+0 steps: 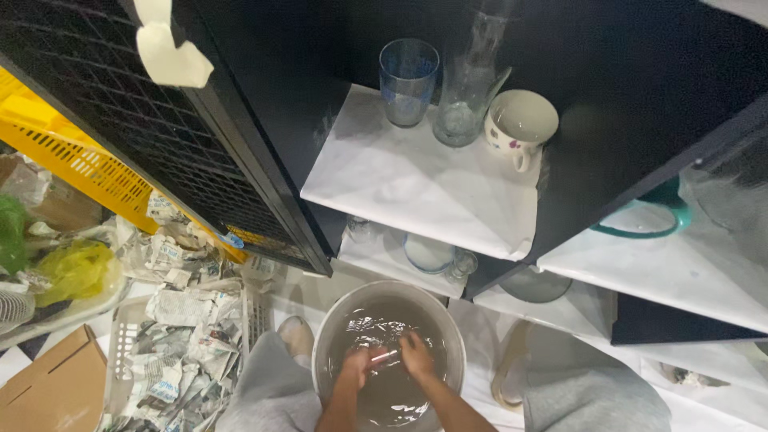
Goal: The person washes various dishes by hand in a bucket of water, including a teal mug, a white mug, a glass, and a white bowl. After rinsing each item, they place it on a nearby shelf.
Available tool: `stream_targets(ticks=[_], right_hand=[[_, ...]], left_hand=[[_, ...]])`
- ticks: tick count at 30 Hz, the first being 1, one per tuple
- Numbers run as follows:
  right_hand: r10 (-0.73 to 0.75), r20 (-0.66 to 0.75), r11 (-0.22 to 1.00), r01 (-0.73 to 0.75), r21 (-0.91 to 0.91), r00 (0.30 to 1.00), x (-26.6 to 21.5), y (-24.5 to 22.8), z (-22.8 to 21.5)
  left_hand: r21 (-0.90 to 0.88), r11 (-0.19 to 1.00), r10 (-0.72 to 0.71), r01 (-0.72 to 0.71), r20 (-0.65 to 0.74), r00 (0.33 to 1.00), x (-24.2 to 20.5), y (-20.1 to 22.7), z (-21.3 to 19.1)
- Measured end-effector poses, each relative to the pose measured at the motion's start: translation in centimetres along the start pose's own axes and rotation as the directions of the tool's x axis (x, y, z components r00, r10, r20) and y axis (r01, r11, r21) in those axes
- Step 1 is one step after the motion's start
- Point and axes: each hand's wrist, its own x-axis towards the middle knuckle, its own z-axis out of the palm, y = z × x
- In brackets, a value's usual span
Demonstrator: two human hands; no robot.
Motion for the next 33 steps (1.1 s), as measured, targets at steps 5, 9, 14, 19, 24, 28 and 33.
stream_targets(ticks=[5,9,14,19,24,28,33], right_hand=[[0.171,0.336,0.981,-0.192,0.029,0.926,-1.4,0.5,-0.5],[0.197,0.560,0.961,-0.271,0.052,0.805,-2.1,0.4,0.1],[-0.043,0.677,0.998,0.067,-0.009,0.735,-3.1,0.8,-0.1],[-0.166,0.755,0.973,0.229,0.021,0.635,-3.7,0.7,0.3],[-0.094,0.684,0.923,0.322,-0.213,0.723,-4.0,0.8,0.4],[-0.061,0.543,0.965,0.187,-0.182,0.838,-3.7,0.7,0.1],[0.099,0.376,0.970,-0.005,-0.242,0.921,-3.1,0.2,0.5]], left_hand=[[0.238,0.960,0.211,-0.146,-0.275,0.938,1.0,-1.7,0.3],[0.672,0.739,0.418,-0.050,-0.400,0.816,-0.3,-1.1,-0.2],[0.738,0.623,0.578,-0.259,-0.213,0.788,-1.8,-0.9,0.7],[0.651,0.723,0.370,-0.231,-0.082,0.925,-2.8,-1.6,2.5],[0.517,0.855,0.106,-0.043,-0.095,0.990,-3.5,-1.8,3.5],[0.414,0.905,-0.124,0.099,0.034,0.992,-3.8,-1.6,3.6],[0.537,0.824,-0.166,0.180,-0.075,0.983,-3.5,-0.9,3.3]])
